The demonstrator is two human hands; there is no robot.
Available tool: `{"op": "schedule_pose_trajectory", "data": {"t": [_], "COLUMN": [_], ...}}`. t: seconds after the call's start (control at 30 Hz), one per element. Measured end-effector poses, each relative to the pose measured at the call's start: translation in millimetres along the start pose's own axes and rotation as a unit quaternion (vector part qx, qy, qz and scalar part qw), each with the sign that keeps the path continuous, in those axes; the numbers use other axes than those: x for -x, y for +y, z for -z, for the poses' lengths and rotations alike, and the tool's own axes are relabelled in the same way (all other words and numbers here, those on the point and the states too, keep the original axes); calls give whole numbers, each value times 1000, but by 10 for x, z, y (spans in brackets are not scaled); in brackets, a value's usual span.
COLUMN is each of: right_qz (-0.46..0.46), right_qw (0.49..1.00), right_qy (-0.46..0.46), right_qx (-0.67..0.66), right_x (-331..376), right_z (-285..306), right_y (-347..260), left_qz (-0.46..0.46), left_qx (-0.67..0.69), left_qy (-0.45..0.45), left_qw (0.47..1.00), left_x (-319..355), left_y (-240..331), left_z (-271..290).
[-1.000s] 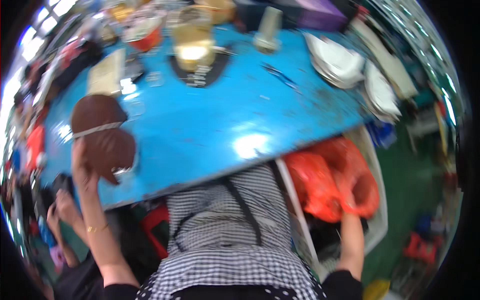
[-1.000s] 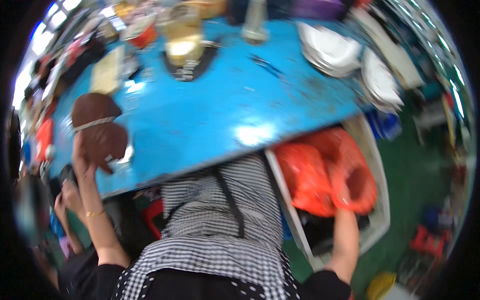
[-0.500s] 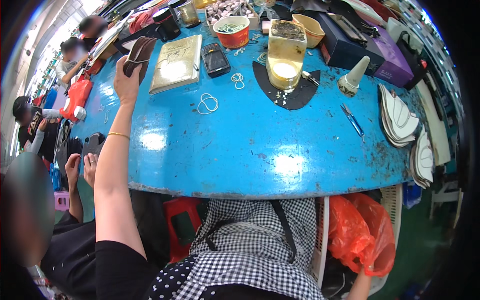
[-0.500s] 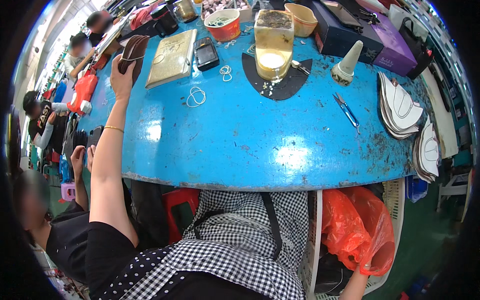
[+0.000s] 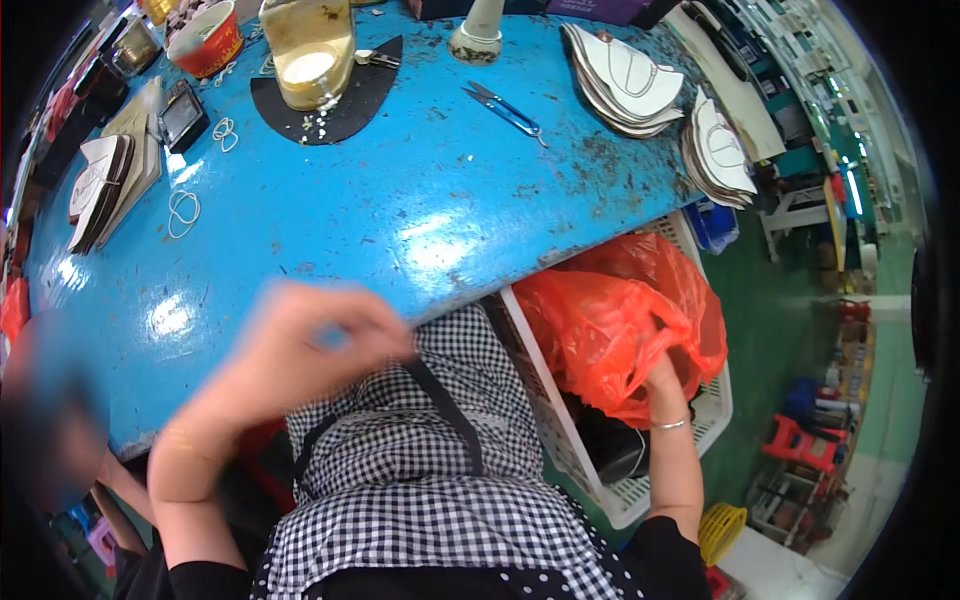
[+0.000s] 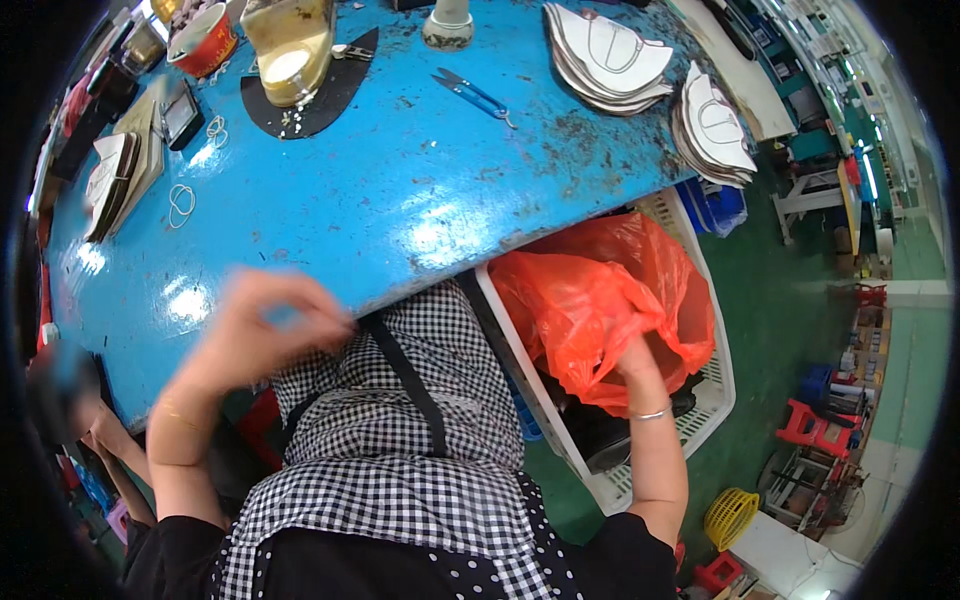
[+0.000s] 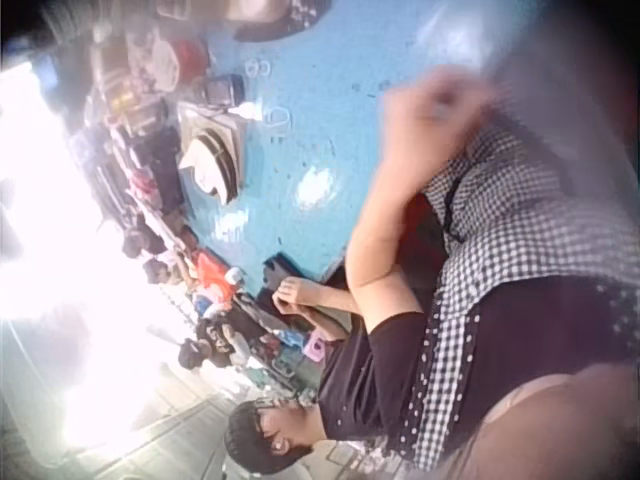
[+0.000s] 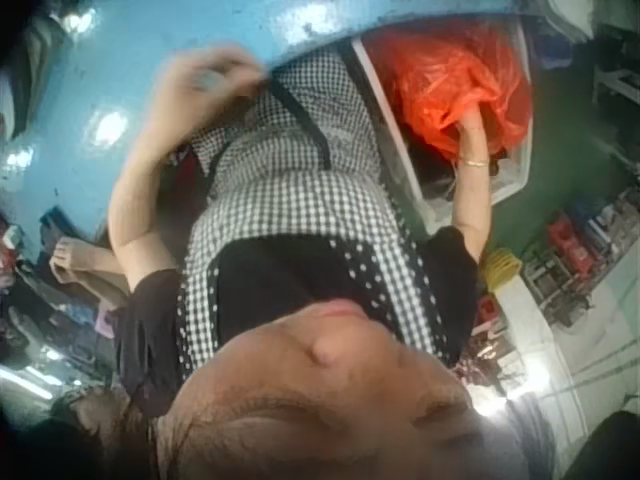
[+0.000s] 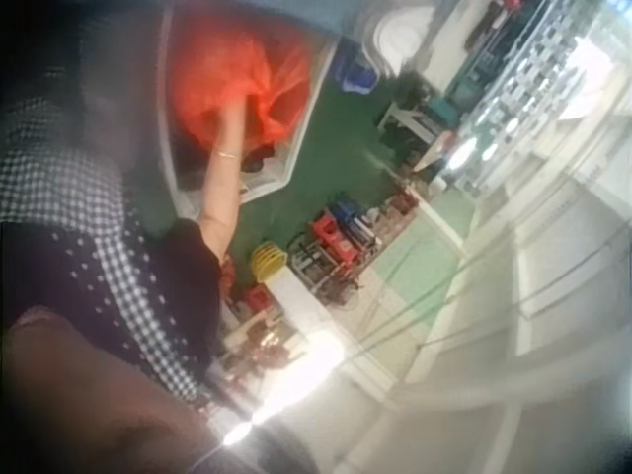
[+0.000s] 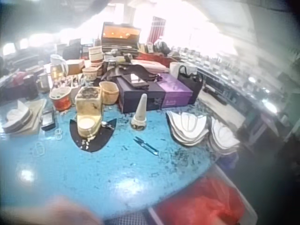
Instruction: Applying glue to shoe upper components and attaching leather pieces to the tongue area.
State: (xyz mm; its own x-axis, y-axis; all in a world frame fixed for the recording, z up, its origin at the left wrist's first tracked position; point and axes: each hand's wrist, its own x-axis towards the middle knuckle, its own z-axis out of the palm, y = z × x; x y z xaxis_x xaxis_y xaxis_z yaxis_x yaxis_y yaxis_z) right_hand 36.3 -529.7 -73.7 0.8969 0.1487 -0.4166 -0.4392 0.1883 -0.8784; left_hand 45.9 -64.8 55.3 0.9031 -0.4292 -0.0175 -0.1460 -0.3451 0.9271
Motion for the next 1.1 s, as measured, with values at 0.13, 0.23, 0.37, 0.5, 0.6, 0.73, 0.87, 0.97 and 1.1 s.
{"op": "schedule_pose_trajectory", "data": {"t": [0.13, 0.23, 0.37, 0.5, 0.6, 0.73, 0.87, 0.97, 1.1], "right_qz": [206, 218, 98, -58, 112, 350, 201, 17, -172], "right_qw": [860, 920, 880, 949, 811, 699, 581, 577, 574], "right_qy": [-133, -87, -186, -121, -7, 142, 58, 11, -1], "right_qx": [448, 312, 426, 286, 575, 607, 786, 817, 801], "right_x": [62, 243, 117, -299, -563, -978, -1317, -1631, -1861], "right_z": [-770, -1236, -1051, -202, 979, 1283, 1262, 1126, 892], "right_y": [-96, -59, -166, -181, 322, 735, 853, 945, 743], "left_qz": [-73, -124, -104, 134, 202, 234, 256, 238, 222], "left_qx": [95, -90, -37, 426, 573, 619, 611, 584, 561], "left_qy": [-11, 76, -26, -46, -4, 16, 9, -21, -41], "left_qw": [993, 985, 994, 894, 795, 750, 749, 775, 796], "left_x": [-275, -563, -733, -608, -603, -580, -612, -595, -553], "left_y": [-81, 149, -108, -112, 1, -64, 76, 123, 65], "left_z": [-1331, -1640, -1645, -1335, -1371, -1482, -1529, -1543, -1466]}}
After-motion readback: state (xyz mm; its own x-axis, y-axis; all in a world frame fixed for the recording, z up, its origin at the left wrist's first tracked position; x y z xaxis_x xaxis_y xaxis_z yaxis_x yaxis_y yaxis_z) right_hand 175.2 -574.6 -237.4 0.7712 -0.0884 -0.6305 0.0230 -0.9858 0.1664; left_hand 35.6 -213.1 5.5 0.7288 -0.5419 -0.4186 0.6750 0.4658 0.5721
